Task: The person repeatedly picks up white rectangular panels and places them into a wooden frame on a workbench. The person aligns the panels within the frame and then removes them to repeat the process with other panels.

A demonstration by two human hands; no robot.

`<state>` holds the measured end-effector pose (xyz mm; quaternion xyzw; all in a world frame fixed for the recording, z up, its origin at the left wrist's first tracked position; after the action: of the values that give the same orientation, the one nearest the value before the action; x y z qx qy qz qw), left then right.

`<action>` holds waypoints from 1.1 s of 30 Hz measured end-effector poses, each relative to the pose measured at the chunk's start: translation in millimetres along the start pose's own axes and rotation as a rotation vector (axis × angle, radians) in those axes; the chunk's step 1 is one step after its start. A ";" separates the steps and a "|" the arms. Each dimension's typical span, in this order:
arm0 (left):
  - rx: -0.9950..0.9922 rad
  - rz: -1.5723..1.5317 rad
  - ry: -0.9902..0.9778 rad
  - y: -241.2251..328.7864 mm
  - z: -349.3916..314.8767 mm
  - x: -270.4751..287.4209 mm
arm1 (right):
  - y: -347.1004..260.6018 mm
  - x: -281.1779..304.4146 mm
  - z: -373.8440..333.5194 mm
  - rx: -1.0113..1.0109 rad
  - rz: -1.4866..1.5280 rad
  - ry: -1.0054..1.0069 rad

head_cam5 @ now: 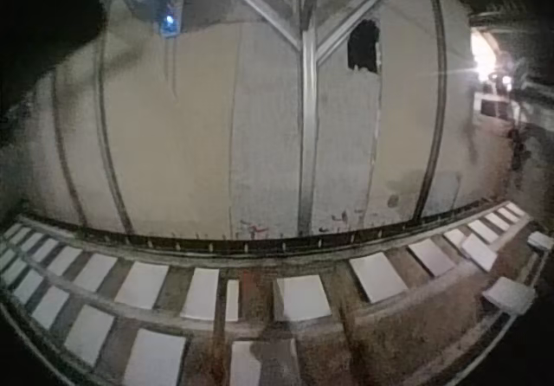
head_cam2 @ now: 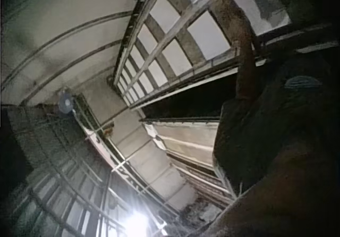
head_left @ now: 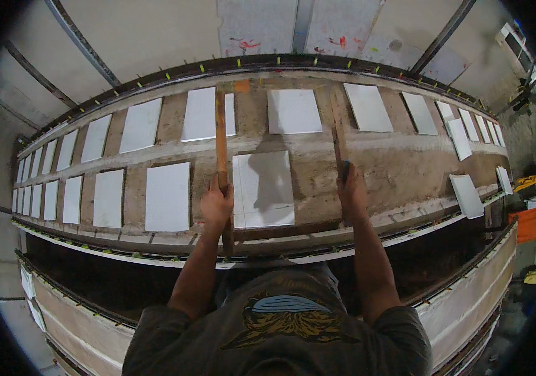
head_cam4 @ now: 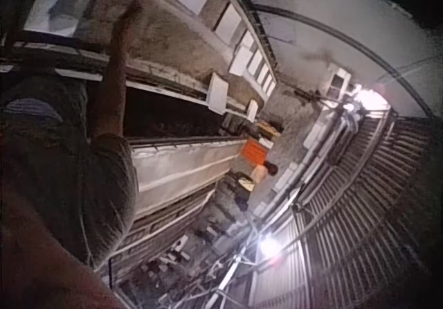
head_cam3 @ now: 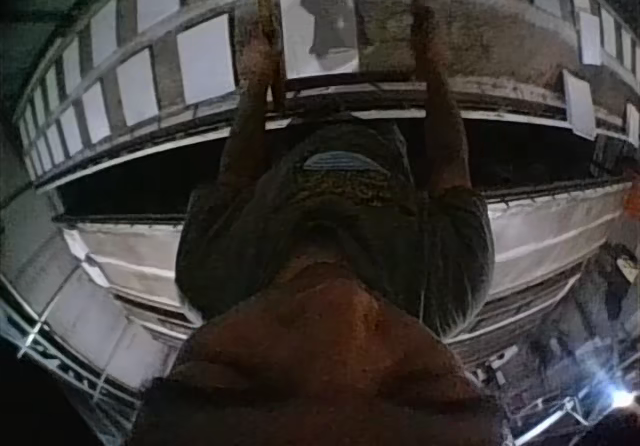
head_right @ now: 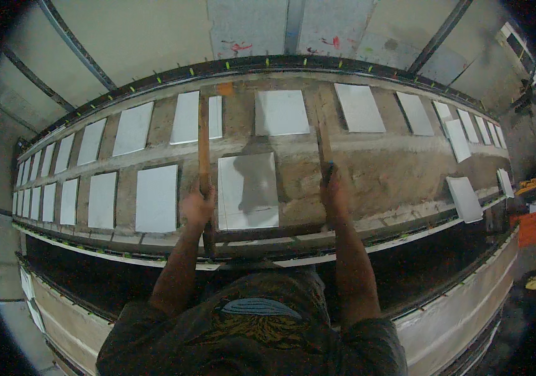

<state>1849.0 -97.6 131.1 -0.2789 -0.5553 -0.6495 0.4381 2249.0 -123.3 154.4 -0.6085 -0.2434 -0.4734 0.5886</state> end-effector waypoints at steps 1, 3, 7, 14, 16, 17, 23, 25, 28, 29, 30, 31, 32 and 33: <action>0.023 -0.060 -0.003 14.7 5.8 -1.7 | 10.1 5.0 8.3 0.004 -0.012 0.016; 0.005 -0.038 0.002 40.2 11.8 -13.4 | 40.7 13.4 24.5 0.014 -0.038 0.046; -0.050 -0.076 0.049 92.7 13.2 -51.5 | 102.5 27.2 52.0 0.039 -0.006 0.037; -0.006 -0.098 0.037 166.5 -27.2 -129.7 | 235.4 21.4 53.1 0.056 -0.033 0.054; 0.011 -0.069 0.024 170.4 -41.5 -148.4 | 245.6 28.8 52.9 0.033 -0.002 0.005; 0.022 -0.055 0.024 170.4 -48.0 -156.6 | 242.3 38.1 51.3 0.017 0.011 -0.027; 0.164 0.000 -0.106 200.1 -72.1 -169.3 | 277.1 42.9 34.1 0.070 0.160 0.037; 0.212 0.011 -0.111 193.2 -80.1 -179.4 | 272.9 49.4 34.5 0.061 0.164 0.019; 0.191 0.009 -0.084 194.6 -89.8 -185.4 | 281.2 51.5 35.9 -0.049 0.064 -0.084; 0.169 0.006 -0.070 197.2 -92.2 -186.3 | 296.2 39.5 34.0 -0.071 -0.007 -0.103; 0.166 0.001 -0.067 197.5 -95.5 -189.3 | 306.4 32.3 33.3 -0.088 -0.079 -0.122; 0.162 -0.004 -0.061 197.6 -97.5 -193.2 | 313.4 29.8 33.7 -0.066 -0.062 -0.105; 0.157 -0.009 -0.056 197.5 -99.8 -196.8 | 320.4 27.8 33.3 -0.045 -0.045 -0.087; 0.159 -0.006 -0.070 198.3 -102.4 -198.8 | 323.6 26.7 32.3 -0.025 -0.025 -0.070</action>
<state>2127.6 -144.8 33.6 -0.2644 -0.6210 -0.5944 0.4373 2546.1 -160.8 24.8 -0.6289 -0.2655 -0.4621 0.5661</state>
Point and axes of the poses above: each hand's wrist, its own z-axis towards the middle knuckle, its own x-axis out of the back of the hand, y = z × x, the point moved 2 cm from there along z, towards the middle knuckle, and after that the axes turned 1 degree about y, right-handed, at the moved point
